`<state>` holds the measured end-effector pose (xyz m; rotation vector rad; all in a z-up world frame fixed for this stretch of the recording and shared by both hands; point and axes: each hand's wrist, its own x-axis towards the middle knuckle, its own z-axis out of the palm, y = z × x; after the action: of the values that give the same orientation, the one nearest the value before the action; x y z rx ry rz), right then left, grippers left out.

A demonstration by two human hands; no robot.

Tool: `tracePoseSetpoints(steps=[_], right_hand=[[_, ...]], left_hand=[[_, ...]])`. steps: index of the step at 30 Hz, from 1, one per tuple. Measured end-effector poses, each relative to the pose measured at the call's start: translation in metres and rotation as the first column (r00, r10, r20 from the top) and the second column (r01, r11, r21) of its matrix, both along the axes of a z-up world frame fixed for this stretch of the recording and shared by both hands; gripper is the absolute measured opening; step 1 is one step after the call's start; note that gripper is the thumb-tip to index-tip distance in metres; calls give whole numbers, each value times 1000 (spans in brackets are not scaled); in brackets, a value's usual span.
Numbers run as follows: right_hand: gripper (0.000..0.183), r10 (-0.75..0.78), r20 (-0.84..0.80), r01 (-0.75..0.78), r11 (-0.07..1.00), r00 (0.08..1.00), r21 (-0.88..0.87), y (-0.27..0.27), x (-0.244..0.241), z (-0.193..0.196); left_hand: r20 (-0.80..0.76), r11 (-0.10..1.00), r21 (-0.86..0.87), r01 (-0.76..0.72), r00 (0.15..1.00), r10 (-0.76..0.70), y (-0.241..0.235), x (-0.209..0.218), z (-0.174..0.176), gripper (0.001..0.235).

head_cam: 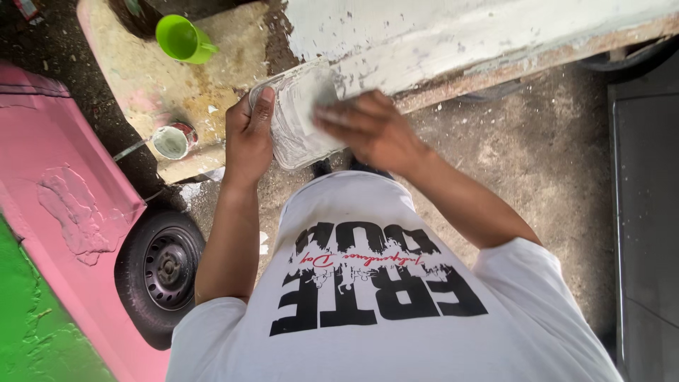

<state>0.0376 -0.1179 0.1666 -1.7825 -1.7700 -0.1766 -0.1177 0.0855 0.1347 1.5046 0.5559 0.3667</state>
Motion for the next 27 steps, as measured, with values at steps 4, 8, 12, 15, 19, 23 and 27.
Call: tracePoseSetpoints(steps=[4, 8, 12, 15, 19, 23, 27], right_hand=[[36, -19, -45, 20, 1000, 999, 21, 4, -4, 24], [38, -58, -81, 59, 998, 995, 14, 8, -4, 23], [40, 48, -63, -49, 999, 997, -15, 21, -4, 19], [38, 33, -92, -31, 999, 995, 26, 21, -1, 20], [29, -71, -58, 78, 989, 996, 123, 17, -2, 10], [42, 39, -62, -36, 998, 997, 56, 17, -2, -6], [41, -146, -147, 157, 985, 978, 67, 11, 7, -25]], left_hand=[[-38, 1000, 8, 3, 999, -3, 1, 4, 17, 37], [-29, 991, 108, 82, 996, -80, -7, 8, 24, 40], [-29, 988, 143, 64, 998, -60, 0, 9, 31, 40], [-132, 969, 224, 104, 988, -75, 0, 10, 29, 42], [-82, 975, 193, 107, 992, -93, -6, 13, 22, 42], [-60, 979, 190, 71, 996, -61, 2, 14, 18, 39], [-107, 978, 191, 83, 992, -63, -3, 16, 4, 39]])
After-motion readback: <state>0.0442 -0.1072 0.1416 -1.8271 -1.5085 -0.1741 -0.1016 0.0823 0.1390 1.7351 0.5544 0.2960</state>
